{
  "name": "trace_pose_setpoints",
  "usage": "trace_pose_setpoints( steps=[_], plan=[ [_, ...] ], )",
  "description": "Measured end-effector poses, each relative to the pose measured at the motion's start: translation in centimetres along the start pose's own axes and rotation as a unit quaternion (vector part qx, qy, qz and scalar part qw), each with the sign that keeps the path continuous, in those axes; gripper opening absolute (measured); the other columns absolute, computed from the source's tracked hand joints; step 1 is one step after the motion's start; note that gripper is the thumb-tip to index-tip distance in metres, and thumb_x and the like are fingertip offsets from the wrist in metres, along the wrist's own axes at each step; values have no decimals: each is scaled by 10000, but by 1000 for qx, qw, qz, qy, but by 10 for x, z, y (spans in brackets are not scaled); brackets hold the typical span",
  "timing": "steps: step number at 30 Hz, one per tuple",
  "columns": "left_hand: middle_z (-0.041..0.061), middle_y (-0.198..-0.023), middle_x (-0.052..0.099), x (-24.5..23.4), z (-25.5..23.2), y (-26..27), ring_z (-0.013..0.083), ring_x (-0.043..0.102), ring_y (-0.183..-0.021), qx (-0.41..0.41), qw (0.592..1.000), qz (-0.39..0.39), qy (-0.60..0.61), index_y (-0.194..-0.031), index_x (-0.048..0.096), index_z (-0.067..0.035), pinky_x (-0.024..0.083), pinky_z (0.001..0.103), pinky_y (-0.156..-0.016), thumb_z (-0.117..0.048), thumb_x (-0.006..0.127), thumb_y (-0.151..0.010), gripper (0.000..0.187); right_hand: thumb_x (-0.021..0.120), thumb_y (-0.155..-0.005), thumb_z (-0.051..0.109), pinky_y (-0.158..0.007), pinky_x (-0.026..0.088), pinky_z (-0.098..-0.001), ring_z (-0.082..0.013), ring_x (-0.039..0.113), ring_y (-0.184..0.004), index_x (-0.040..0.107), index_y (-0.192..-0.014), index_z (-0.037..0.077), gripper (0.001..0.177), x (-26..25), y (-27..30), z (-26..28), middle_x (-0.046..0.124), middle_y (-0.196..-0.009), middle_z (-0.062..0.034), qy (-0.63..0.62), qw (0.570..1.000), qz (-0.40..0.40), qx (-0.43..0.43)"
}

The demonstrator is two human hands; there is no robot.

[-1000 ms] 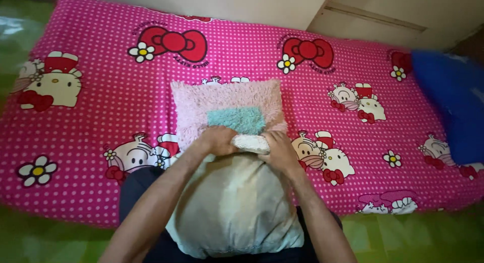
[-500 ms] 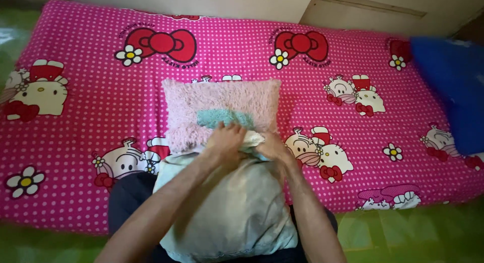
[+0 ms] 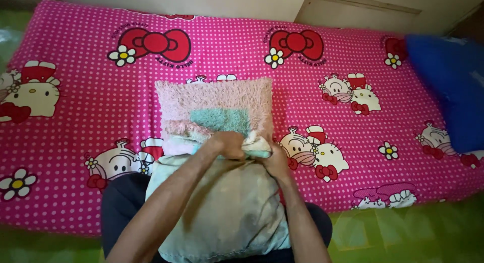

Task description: The person inserts a pillow into a fluffy pink and teal cover on a Hello Kitty mattress, then smooths the cover and places the pillow against the wall.

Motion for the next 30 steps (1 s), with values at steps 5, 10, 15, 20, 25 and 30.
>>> trace_pose_setpoints(
  steps=[5,10,15,20,25,30],
  plan=[
    [172,-1118,705,-8,-3,13,368,646,-1113,-32,999,3,7,-1062,715,-44,504,537,-920,-476,589,-647,612,778,-716,397,-834,484,-500,-391,671,-897,709,-822,74,347,1,-13,-27,705,-791,-161,67,997,24,15],
    [161,-1165,690,-6,5,21,349,627,-1151,-36,999,2,8,-1108,698,-58,493,530,-958,-570,586,-652,695,739,-717,357,-696,503,-416,-285,662,-711,711,-748,52,308,3,-4,-1,677,-674,-172,7,996,66,62],
    [143,-1021,724,-24,-8,52,350,674,-1045,-31,996,-72,-35,-1066,710,-107,536,497,-883,-503,606,-711,541,817,-693,263,-939,509,-496,-382,585,-1156,646,-1199,83,563,-2,25,29,661,-1156,-198,-20,998,12,58],
    [112,-1026,711,-27,-6,82,332,653,-1076,19,981,-188,-53,-1065,661,-169,494,494,-909,-476,622,-693,484,800,-734,284,-1021,424,-570,-494,465,-1229,423,-1357,-28,792,-11,48,69,501,-1260,-334,-17,1000,2,-25],
    [34,-1238,589,-48,27,151,299,495,-1252,-41,959,-271,-67,-1226,550,-323,259,657,-1052,-719,637,-671,687,858,-642,522,-1118,325,-528,-409,404,-1359,302,-1493,27,1131,2,49,59,341,-1494,-268,-18,991,50,126],
    [180,-1490,312,8,141,168,425,339,-1391,-195,931,-194,241,-1451,360,-315,293,582,-1148,-695,788,-568,1052,891,-569,533,-1073,396,-467,-352,480,-1316,383,-1480,36,1155,11,45,53,450,-1441,-250,-43,976,64,203]
  ],
)
Point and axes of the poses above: each hand's wrist, its own y-axis away from the middle knuckle, its own x-axis out of the palm, z = x × y, the point moved 8 cm from there along -y, towards the middle knuckle
